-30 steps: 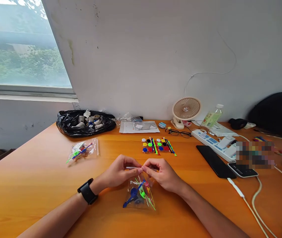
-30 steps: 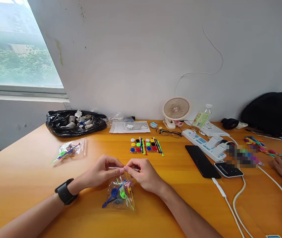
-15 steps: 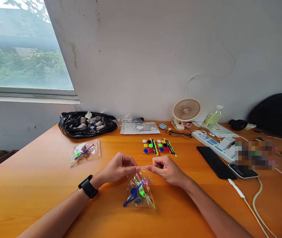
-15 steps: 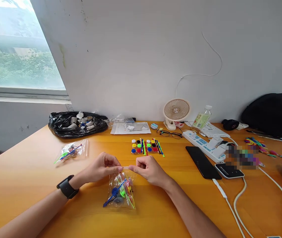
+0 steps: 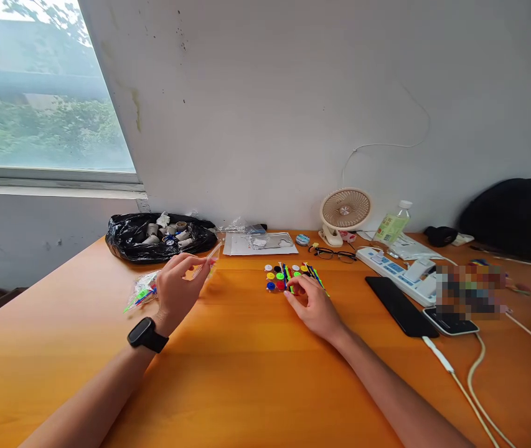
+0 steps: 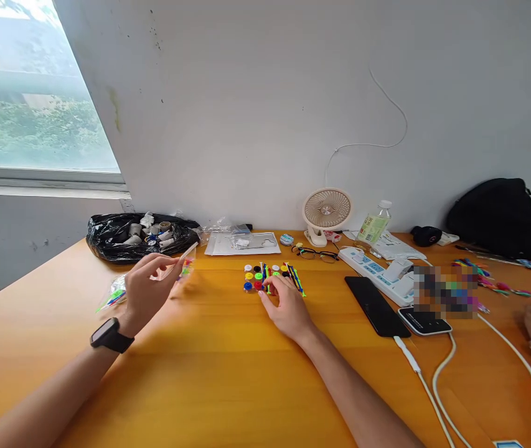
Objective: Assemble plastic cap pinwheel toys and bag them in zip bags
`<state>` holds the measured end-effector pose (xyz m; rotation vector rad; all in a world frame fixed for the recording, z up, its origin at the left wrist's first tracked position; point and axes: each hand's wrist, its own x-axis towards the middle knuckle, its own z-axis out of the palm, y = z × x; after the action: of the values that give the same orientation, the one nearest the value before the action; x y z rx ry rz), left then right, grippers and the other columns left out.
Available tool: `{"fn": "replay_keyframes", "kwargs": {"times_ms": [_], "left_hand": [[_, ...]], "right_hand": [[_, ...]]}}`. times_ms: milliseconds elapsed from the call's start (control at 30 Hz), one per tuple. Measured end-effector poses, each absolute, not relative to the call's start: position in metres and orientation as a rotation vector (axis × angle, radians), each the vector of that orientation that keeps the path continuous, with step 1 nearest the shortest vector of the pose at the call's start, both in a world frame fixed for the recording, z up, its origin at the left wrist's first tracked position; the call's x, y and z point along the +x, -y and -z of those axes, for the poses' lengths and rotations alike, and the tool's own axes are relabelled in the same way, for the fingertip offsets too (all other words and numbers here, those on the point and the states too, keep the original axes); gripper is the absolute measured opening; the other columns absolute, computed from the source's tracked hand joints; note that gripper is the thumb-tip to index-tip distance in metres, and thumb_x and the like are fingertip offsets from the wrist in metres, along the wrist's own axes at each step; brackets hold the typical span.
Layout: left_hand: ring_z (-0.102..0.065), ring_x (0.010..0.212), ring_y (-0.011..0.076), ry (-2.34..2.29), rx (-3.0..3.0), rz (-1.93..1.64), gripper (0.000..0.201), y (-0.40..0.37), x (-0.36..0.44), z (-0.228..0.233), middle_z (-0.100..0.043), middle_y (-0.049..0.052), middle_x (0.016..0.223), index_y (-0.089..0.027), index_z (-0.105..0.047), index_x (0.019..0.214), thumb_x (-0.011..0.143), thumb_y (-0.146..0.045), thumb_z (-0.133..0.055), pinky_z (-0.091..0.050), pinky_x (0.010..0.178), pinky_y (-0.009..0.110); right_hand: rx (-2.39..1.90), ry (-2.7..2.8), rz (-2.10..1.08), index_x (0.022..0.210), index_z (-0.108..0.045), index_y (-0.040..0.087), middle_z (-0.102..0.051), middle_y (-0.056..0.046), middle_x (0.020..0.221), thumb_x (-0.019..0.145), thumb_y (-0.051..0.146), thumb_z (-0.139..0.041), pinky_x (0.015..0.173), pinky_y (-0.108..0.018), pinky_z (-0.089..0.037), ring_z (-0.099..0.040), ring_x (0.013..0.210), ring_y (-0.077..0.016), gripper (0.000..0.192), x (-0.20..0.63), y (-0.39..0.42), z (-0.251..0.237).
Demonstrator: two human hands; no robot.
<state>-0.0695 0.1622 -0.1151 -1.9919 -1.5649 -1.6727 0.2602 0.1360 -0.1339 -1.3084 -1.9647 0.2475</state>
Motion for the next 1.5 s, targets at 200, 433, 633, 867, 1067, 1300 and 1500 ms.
{"fn": "replay_keyframes", "kwargs": {"times_ms": [200,433,633,867,1067,1300,1500], "left_hand": [[-0.061,0.084,0.0253,1.439,-2.320,0.721,0.024,-0.165,-0.078,0.118,-0.073,0.006,0.086,-0.022,-0.071,0.078,0.094,-0.013,-0.056,-0.043,0.074,0.037],[-0.064,0.088,0.0325,1.707,-2.202,0.510,0.019,-0.165,-0.080,0.126,-0.073,0.011,0.091,-0.019,-0.075,0.088,0.089,-0.014,-0.057,-0.043,0.076,0.043],[-0.063,0.097,0.0351,1.681,-2.242,0.642,0.030,-0.158,-0.070,0.123,-0.074,0.014,0.096,-0.017,-0.076,0.101,0.101,-0.041,-0.057,-0.049,0.086,0.048],[-0.049,0.140,0.0309,1.174,-2.963,0.828,0.059,-0.130,-0.026,0.127,-0.051,0.011,0.157,-0.028,-0.042,0.159,0.103,-0.038,-0.060,-0.045,0.117,0.050],[-0.039,0.151,0.0352,1.093,-3.118,0.787,0.075,-0.128,-0.021,0.132,-0.033,0.009,0.171,-0.033,-0.027,0.167,0.102,-0.044,-0.063,-0.039,0.123,0.057],[-0.028,0.156,0.0411,0.985,-3.164,0.634,0.075,-0.136,-0.018,0.137,-0.022,0.005,0.175,-0.034,-0.018,0.169,0.105,-0.050,-0.053,-0.030,0.125,0.062],[-0.039,0.148,0.0384,0.943,-3.169,0.708,0.074,-0.136,-0.015,0.132,-0.041,0.008,0.167,-0.031,-0.028,0.167,0.102,-0.047,-0.058,-0.035,0.122,0.058]], "right_hand": [[-1.331,2.064,-0.169,0.112,-0.071,0.024,-0.070,-0.009,0.110,0.096,0.027,-0.064,0.096,-0.044,-0.050,-0.059,0.109,-0.0297,0.018,0.260,-0.133,0.138],[-1.340,2.149,-0.120,0.126,-0.069,0.025,-0.069,-0.010,0.125,0.096,0.029,-0.066,0.108,-0.051,-0.047,-0.053,0.122,-0.0323,0.030,0.259,-0.130,0.140],[-1.363,2.137,-0.111,0.131,-0.065,0.022,-0.068,-0.011,0.127,0.096,0.029,-0.065,0.108,-0.051,-0.047,-0.052,0.123,-0.0328,0.035,0.255,-0.128,0.140],[-1.373,2.135,-0.084,0.136,-0.062,0.023,-0.067,-0.012,0.131,0.097,0.033,-0.064,0.111,-0.055,-0.044,-0.052,0.125,-0.0343,0.040,0.254,-0.131,0.148],[-1.374,2.121,-0.100,0.132,-0.065,0.025,-0.067,-0.011,0.129,0.099,0.034,-0.061,0.109,-0.053,-0.045,-0.053,0.123,-0.0327,0.035,0.252,-0.135,0.151],[-1.373,2.042,-0.135,0.119,-0.069,0.021,-0.070,-0.011,0.120,0.097,0.033,-0.063,0.106,-0.050,-0.047,-0.055,0.117,-0.0319,0.025,0.247,-0.137,0.150],[-1.356,2.072,-0.011,0.135,-0.064,0.022,-0.064,-0.013,0.138,0.103,0.036,-0.054,0.114,-0.054,-0.041,-0.050,0.129,-0.0334,0.036,0.247,-0.144,0.152]]}}
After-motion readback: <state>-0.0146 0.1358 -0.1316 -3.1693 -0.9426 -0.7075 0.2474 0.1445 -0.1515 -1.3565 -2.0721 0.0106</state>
